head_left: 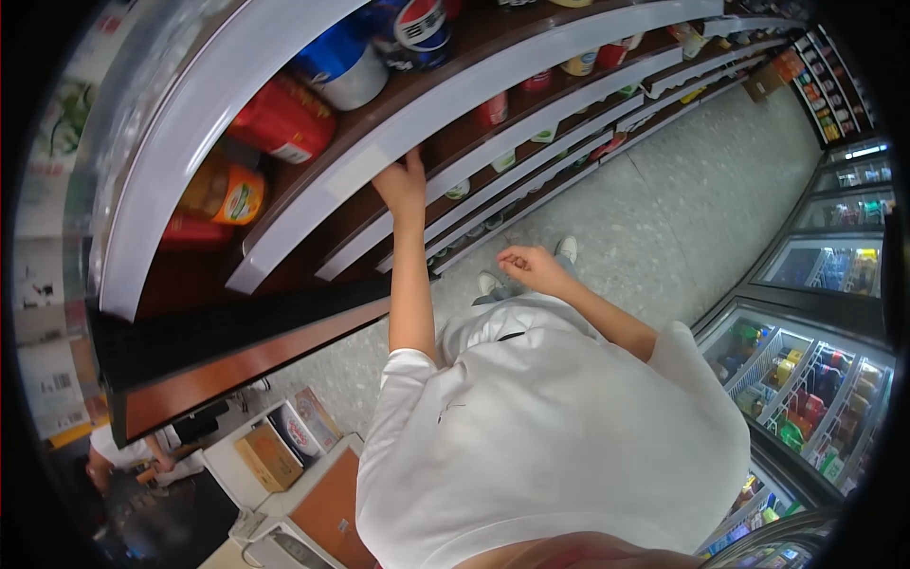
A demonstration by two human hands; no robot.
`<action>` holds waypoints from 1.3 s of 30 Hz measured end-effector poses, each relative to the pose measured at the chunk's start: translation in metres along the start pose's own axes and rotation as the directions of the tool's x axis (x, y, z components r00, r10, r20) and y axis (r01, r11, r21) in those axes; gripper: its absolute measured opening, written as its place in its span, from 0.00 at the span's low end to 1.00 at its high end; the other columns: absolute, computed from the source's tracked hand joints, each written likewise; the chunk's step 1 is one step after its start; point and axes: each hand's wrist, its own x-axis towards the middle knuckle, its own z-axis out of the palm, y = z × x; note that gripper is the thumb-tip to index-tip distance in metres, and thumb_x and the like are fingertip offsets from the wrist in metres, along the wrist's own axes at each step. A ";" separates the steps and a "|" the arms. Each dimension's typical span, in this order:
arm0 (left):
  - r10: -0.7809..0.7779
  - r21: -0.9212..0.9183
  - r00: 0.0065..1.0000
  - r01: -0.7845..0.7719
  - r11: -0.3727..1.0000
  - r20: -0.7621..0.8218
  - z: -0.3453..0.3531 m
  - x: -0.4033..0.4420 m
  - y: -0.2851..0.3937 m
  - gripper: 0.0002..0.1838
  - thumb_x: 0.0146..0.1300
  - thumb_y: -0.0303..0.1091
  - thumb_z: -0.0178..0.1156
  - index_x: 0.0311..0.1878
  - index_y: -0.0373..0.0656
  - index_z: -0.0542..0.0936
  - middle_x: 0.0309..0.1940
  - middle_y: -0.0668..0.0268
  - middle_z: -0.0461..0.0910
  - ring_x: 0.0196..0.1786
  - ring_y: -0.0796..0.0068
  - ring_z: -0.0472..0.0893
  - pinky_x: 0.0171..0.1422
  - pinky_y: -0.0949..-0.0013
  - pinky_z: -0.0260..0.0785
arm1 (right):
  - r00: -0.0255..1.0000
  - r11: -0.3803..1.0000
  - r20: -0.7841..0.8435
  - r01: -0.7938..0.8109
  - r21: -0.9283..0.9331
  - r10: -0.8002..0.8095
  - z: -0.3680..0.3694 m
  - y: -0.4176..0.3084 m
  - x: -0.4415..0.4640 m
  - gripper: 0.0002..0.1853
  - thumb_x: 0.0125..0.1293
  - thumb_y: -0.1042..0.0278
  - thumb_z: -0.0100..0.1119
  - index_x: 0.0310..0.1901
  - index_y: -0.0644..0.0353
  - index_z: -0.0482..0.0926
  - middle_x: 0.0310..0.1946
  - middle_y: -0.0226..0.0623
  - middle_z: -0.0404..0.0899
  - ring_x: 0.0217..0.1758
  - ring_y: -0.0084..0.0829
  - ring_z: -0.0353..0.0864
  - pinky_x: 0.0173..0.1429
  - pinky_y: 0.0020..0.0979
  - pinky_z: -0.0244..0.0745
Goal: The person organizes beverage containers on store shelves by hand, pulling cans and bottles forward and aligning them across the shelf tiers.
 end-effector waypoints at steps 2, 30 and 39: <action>0.074 0.110 0.997 -0.076 0.991 0.019 0.011 0.000 -0.017 0.22 0.56 0.33 0.67 0.51 0.32 0.76 0.48 0.47 0.78 0.52 0.45 0.76 0.60 0.55 0.63 | 0.999 0.999 -0.021 -0.046 0.017 0.046 -0.006 0.009 -0.003 0.11 0.63 0.67 0.61 0.44 0.64 0.81 0.29 0.35 0.83 0.28 0.20 0.77 0.34 0.24 0.73; -0.418 0.427 0.099 -0.091 0.900 0.903 0.232 -0.262 -0.039 0.35 0.55 0.55 0.61 0.58 0.36 0.74 0.54 0.45 0.76 0.56 0.48 0.77 0.59 0.55 0.69 | 0.360 0.507 -0.438 -0.814 0.285 0.824 -0.267 0.373 -0.250 0.16 0.57 0.59 0.59 0.39 0.63 0.83 0.27 0.43 0.84 0.28 0.36 0.85 0.40 0.35 0.79; -0.554 0.506 -0.052 -0.341 0.792 0.831 0.204 -0.322 -0.101 0.33 0.53 0.58 0.60 0.47 0.34 0.81 0.50 0.42 0.78 0.56 0.47 0.76 0.61 0.56 0.68 | 0.472 0.560 -0.313 -0.763 0.322 0.824 -0.309 0.327 -0.241 0.17 0.59 0.60 0.60 0.43 0.66 0.81 0.27 0.43 0.84 0.26 0.32 0.85 0.32 0.32 0.79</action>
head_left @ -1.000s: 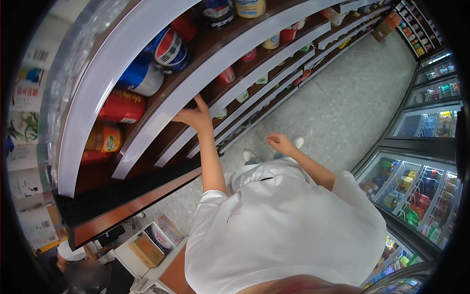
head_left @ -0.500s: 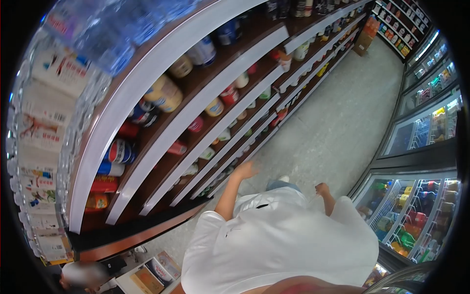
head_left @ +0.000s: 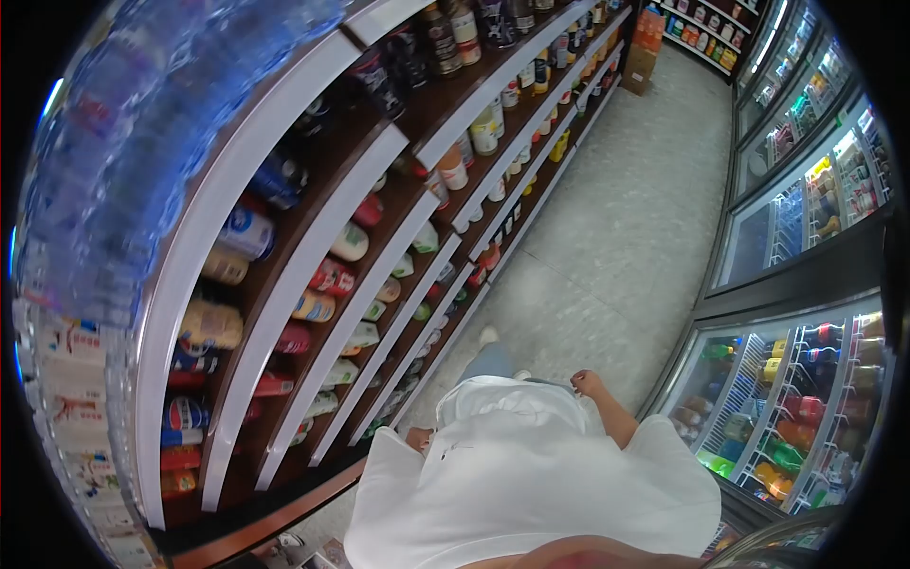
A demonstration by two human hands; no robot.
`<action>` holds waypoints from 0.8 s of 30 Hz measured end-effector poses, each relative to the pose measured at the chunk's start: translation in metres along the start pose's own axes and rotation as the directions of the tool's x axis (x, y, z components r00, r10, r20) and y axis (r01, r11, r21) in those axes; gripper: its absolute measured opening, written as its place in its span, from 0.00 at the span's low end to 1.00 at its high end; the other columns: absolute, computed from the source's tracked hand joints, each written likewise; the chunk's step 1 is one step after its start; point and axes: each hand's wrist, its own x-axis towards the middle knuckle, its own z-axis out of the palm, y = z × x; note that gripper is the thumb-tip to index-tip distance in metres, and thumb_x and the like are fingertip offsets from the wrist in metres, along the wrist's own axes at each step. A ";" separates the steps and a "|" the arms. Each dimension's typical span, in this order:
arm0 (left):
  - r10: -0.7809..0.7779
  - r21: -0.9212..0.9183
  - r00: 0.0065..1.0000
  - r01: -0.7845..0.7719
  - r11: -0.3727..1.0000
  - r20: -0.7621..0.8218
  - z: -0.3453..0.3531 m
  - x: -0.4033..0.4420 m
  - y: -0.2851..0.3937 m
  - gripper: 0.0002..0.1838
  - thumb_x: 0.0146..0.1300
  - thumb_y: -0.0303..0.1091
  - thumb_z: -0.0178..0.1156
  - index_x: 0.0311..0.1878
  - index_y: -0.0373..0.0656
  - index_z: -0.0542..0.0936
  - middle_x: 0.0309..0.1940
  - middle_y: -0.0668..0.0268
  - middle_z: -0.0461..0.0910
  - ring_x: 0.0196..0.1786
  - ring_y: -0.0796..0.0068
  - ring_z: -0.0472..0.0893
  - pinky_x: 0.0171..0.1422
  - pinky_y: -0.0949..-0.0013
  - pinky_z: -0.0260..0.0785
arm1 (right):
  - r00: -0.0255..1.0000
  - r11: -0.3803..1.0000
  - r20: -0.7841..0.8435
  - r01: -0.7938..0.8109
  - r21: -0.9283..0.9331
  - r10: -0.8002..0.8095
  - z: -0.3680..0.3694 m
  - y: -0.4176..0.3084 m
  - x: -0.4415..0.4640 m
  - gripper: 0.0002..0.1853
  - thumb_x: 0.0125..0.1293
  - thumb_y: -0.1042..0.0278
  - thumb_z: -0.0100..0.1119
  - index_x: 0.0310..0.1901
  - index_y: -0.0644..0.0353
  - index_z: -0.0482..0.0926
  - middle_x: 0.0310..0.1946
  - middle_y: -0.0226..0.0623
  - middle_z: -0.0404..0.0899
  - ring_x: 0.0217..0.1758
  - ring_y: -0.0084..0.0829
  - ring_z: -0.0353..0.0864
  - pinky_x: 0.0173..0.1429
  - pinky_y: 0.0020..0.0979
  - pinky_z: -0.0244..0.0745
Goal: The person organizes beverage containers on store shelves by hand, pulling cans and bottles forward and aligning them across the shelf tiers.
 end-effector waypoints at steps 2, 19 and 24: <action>-0.009 -0.001 1.000 0.009 1.000 0.003 -0.015 0.013 0.006 0.33 0.53 0.58 0.60 0.46 0.34 0.82 0.50 0.42 0.78 0.56 0.47 0.76 0.61 0.56 0.68 | 1.000 1.000 -0.017 0.012 0.003 -0.011 -0.015 0.002 0.017 0.18 0.59 0.60 0.60 0.44 0.67 0.80 0.29 0.43 0.84 0.27 0.32 0.85 0.31 0.32 0.79; 0.407 -0.255 0.888 -0.454 0.854 -0.216 -0.260 0.311 0.488 0.30 0.49 0.47 0.67 0.53 0.37 0.77 0.49 0.46 0.79 0.54 0.49 0.78 0.58 0.56 0.70 | 0.930 0.999 -0.367 -0.027 -0.032 0.014 -0.297 -0.025 0.150 0.15 0.60 0.61 0.60 0.42 0.64 0.80 0.26 0.39 0.82 0.26 0.29 0.83 0.30 0.31 0.77; 0.529 -0.224 0.846 -0.530 0.818 -0.070 -0.326 0.331 0.604 0.31 0.50 0.50 0.66 0.54 0.39 0.76 0.50 0.48 0.79 0.54 0.52 0.78 0.60 0.58 0.69 | 0.877 0.941 -0.422 -0.090 0.325 0.229 -0.349 -0.009 0.156 0.13 0.60 0.64 0.59 0.44 0.62 0.81 0.30 0.41 0.84 0.25 0.33 0.83 0.32 0.36 0.80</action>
